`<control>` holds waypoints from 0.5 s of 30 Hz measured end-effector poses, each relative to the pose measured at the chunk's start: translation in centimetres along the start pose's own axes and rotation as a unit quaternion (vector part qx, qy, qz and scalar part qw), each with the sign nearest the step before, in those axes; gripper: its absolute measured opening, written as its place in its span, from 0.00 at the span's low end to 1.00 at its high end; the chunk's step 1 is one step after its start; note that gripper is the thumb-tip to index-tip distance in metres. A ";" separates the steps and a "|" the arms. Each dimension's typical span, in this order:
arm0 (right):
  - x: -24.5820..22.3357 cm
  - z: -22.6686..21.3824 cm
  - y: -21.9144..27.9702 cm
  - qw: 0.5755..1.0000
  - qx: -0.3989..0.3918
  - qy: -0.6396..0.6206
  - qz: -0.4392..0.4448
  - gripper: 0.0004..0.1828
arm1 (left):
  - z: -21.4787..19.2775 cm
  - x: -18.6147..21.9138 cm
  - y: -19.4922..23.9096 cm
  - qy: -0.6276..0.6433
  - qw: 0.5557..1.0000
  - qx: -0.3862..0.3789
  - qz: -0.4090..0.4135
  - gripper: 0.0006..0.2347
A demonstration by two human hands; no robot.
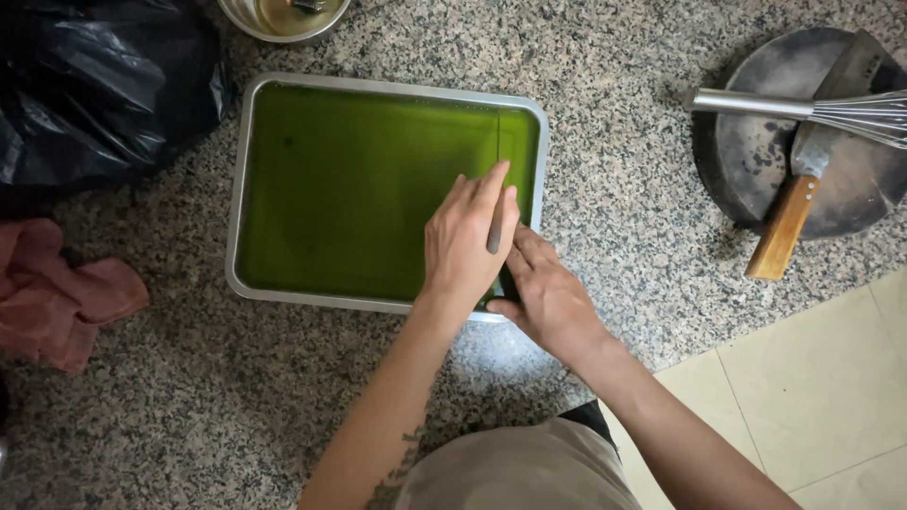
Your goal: Slice the green jelly in the metal tray into sections using a small knife.
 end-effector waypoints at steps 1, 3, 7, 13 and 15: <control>0.1 0.1 0.0 1.000 0.000 0.000 0.000 0.61 | -0.1 0.1 -0.1 0.000 1.000 0.000 0.000 0.17; 0.5 0.5 0.0 1.000 -0.001 0.008 -0.001 0.60 | 0.0 0.1 -0.2 0.005 1.000 -0.019 -0.005 0.17; 0.5 0.4 -0.1 1.000 -0.003 0.007 0.001 0.59 | 0.6 -0.1 0.0 0.007 1.000 -0.024 -0.018 0.18; 0.6 0.8 -0.1 1.000 -0.002 0.014 0.001 0.59 | 0.3 0.4 -0.2 0.000 1.000 -0.016 -0.014 0.17; 0.8 1.0 0.0 1.000 -0.006 0.013 0.007 0.58 | -0.5 1.1 -0.5 0.004 1.000 0.005 0.001 0.16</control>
Point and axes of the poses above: each hand's wrist, its own y-axis away from the middle knuckle, its own z-axis out of the palm, x = y × z, the point moved 8 cm from there along -y, towards the middle knuckle, and after that the axes turned 2 degrees about x, right-handed, at the moved point
